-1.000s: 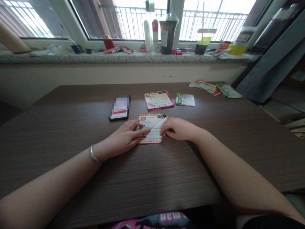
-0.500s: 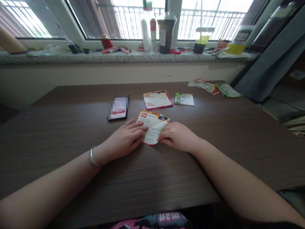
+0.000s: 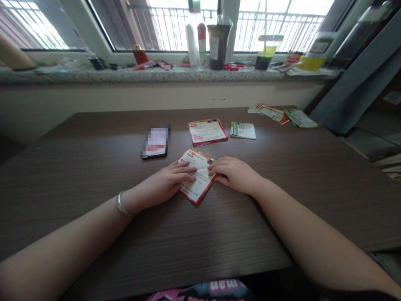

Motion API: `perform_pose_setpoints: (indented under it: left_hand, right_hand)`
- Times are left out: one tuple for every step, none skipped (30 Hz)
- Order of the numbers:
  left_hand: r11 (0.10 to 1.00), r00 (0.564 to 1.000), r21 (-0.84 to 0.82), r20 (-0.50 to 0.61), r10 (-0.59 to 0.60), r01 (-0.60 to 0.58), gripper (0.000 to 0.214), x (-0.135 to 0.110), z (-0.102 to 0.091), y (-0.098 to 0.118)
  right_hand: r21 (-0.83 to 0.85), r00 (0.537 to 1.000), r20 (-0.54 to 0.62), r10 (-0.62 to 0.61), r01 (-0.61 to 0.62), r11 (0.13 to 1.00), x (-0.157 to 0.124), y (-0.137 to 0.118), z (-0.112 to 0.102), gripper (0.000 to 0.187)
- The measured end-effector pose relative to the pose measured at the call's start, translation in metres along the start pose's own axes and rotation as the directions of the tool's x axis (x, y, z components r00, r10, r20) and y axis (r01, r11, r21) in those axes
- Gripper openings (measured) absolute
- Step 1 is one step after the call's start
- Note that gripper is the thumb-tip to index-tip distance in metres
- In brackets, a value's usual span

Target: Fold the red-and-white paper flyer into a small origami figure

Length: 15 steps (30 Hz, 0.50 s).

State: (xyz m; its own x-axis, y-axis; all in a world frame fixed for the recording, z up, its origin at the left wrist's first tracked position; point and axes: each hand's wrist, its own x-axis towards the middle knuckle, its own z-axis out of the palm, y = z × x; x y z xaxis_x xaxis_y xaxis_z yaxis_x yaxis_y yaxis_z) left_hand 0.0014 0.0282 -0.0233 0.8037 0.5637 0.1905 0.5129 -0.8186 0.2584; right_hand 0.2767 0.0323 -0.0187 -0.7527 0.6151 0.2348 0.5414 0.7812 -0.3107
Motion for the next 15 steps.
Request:
perform_pose_setpoints:
  left_hand:
    - [1.000,1.000,0.002,-0.001,-0.006,0.006,0.035,0.000,-0.001,0.001]
    - [1.000,1.000,0.007,-0.004,-0.012,0.012,0.031,0.000,-0.001,0.002]
    - [1.000,1.000,0.014,-0.007,-0.018,0.019,0.026,0.001,-0.002,0.004]
    - [0.999,1.000,0.023,-0.008,-0.025,0.025,0.022,0.001,-0.002,0.006]
    - [0.999,0.999,0.034,-0.007,-0.034,0.034,0.020,0.001,-0.003,0.008]
    - [0.998,0.999,0.045,-0.002,-0.043,0.043,0.023,0.001,-0.003,0.011]
    - [0.997,0.999,0.055,0.007,-0.052,0.051,0.028,0.000,-0.003,0.014]
    - [0.996,0.998,0.067,0.019,-0.059,0.058,0.034,0.000,-0.003,0.016]
    - [0.995,0.997,0.076,0.031,-0.066,0.064,0.041,0.000,-0.002,0.019]
    - [0.994,0.996,0.084,0.045,-0.076,0.072,0.048,-0.001,-0.001,0.022]
    - [0.992,0.994,0.092,0.059,-0.088,0.082,0.055,-0.001,-0.001,0.025]
    - [0.990,0.992,0.101,0.072,-0.103,0.096,0.062,-0.001,0.000,0.028]
    - [0.988,0.989,0.110,0.084,-0.119,0.109,0.069,-0.001,0.001,0.030]
    - [0.985,0.987,0.120,0.093,-0.133,0.121,0.075,-0.001,0.002,0.032]
    - [0.983,0.984,0.130,0.101,-0.143,0.130,0.079,-0.001,0.003,0.035]
  right_hand:
    - [-0.007,1.000,0.000,-0.002,0.002,1.000,0.000,0.000,0.000,0.017]
    - [-0.017,1.000,0.001,-0.006,0.006,1.000,0.001,0.000,0.001,0.016]
    - [-0.029,1.000,0.002,-0.009,0.009,1.000,0.001,-0.001,0.001,0.016]
    - [-0.041,1.000,0.002,-0.013,0.013,0.999,0.001,-0.002,0.000,0.016]
    - [-0.051,1.000,0.004,-0.017,0.017,0.999,0.001,-0.003,0.000,0.016]
    - [-0.061,1.000,0.008,-0.020,0.020,0.998,0.001,-0.004,0.000,0.017]
    - [-0.071,1.000,0.013,-0.023,0.024,0.997,0.001,-0.005,-0.001,0.017]
    - [-0.084,1.000,0.018,-0.024,0.026,0.996,0.001,-0.006,-0.001,0.018]
    - [-0.101,1.000,0.021,-0.020,0.022,0.995,0.000,-0.007,-0.001,0.019]
    - [-0.124,1.000,0.021,-0.012,0.015,0.992,0.000,-0.008,-0.001,0.019]
    - [-0.151,1.000,0.019,-0.005,0.007,0.988,-0.001,-0.009,-0.001,0.020]
    - [-0.181,1.000,0.018,-0.003,0.006,0.983,-0.001,-0.010,-0.001,0.021]
    - [-0.212,1.000,0.019,-0.004,0.008,0.977,-0.002,-0.012,-0.002,0.021]
    - [-0.240,1.000,0.022,-0.007,0.012,0.971,-0.002,-0.013,-0.002,0.022]
    - [-0.262,1.000,0.025,-0.013,0.019,0.965,-0.002,-0.015,-0.002,0.022]
